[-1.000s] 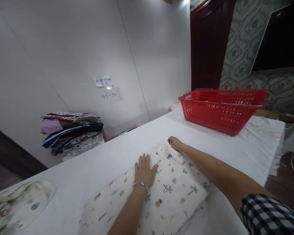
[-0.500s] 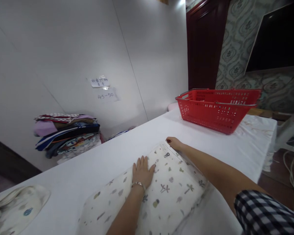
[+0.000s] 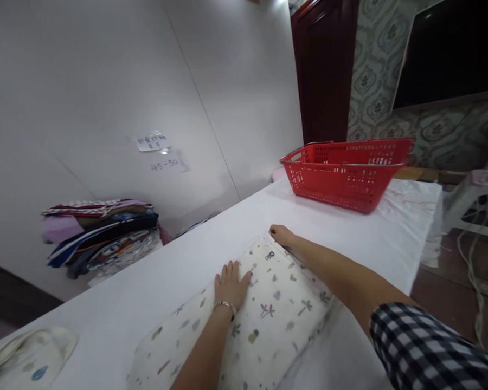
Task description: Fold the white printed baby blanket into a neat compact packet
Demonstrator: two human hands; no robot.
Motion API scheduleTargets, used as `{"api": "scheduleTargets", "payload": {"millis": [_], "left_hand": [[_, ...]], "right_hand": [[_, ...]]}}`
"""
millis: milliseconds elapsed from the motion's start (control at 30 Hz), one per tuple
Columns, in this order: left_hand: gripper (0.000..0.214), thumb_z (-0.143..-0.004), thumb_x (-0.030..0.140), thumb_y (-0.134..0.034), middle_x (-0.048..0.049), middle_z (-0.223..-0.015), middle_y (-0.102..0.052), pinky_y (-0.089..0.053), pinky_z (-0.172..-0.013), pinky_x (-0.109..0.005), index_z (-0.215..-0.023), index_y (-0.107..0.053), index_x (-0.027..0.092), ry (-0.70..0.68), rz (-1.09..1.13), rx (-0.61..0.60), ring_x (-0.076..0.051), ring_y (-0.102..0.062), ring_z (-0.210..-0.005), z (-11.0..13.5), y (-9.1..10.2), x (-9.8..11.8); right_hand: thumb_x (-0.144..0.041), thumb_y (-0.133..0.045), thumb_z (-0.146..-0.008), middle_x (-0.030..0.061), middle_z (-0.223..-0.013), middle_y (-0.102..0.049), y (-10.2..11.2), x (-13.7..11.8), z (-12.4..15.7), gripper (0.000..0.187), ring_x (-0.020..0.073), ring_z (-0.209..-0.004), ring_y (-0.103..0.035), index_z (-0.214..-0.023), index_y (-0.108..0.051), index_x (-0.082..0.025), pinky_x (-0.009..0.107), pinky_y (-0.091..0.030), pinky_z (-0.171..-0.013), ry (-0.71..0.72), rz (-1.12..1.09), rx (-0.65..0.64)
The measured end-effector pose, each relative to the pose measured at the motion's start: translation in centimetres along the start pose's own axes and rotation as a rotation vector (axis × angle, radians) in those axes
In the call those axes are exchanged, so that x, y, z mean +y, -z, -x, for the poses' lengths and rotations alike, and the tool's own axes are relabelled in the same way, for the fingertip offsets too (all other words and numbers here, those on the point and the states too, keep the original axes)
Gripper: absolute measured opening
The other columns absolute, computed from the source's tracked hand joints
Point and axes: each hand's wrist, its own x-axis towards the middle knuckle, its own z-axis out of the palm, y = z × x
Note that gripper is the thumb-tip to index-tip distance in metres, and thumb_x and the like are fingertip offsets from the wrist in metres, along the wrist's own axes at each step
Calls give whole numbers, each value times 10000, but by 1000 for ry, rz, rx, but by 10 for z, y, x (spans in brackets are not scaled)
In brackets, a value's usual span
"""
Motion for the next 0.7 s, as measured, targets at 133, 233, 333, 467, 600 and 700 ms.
{"api": "scheduleTargets", "payload": {"millis": [133, 233, 333, 467, 600, 700], "left_hand": [[679, -840, 575, -197, -68, -1488, -150, -108, -1083, -525, -1390, -249, 180, -63, -11, 60, -252, -108, -1363, 0, 9, 22], [642, -848, 549, -236, -73, -1486, -163, -117, -1080, -526, -1387, -255, 200, -223, -19, 83, -248, -117, -1362, 3, 12, 52], [636, -847, 542, -265, -68, -1489, -144, -119, -1077, -529, -1389, -248, 210, -325, -7, 73, -249, -105, -1364, 4, 10, 77], [672, -838, 567, -256, -60, -1491, -140, -119, -1079, -523, -1399, -211, 201, -327, 8, 18, -238, -115, -1364, 1, 0, 90], [691, -834, 576, -254, -72, -1476, -206, -130, -1087, -495, -1401, -198, 185, -288, 54, 8, -227, -157, -1356, -2, -9, 87], [694, -831, 572, -268, -74, -1472, -217, -136, -1089, -485, -1396, -213, 173, -250, 63, 20, -226, -164, -1354, -2, -11, 86]], "right_hand": [[-198, -545, -755, 50, -995, -652, 8, -1, 10, 252, 151, -864, -567, -997, -614, -182, 204, -378, -674, -1, -13, -64], [-259, -615, -704, 70, -1036, -645, 14, -3, 21, 379, 185, -896, -576, -1076, -591, -191, 225, -396, -676, -28, -21, -97], [-277, -648, -666, 91, -1023, -653, 19, -6, 31, 355, 218, -909, -585, -1007, -638, -178, 242, -409, -679, -53, -32, -122], [-204, -634, -667, 84, -946, -679, 23, -5, 36, 198, 211, -881, -604, -850, -695, -160, 229, -414, -676, -76, -88, -126], [-162, -551, -746, 63, -896, -689, 25, 4, 38, 191, 140, -775, -622, -877, -689, -145, 179, -415, -624, -99, -208, -88], [-179, -490, -805, 46, -860, -690, 26, 13, 46, 223, 88, -630, -610, -929, -670, -140, 151, -406, -539, -111, -303, -82]]}}
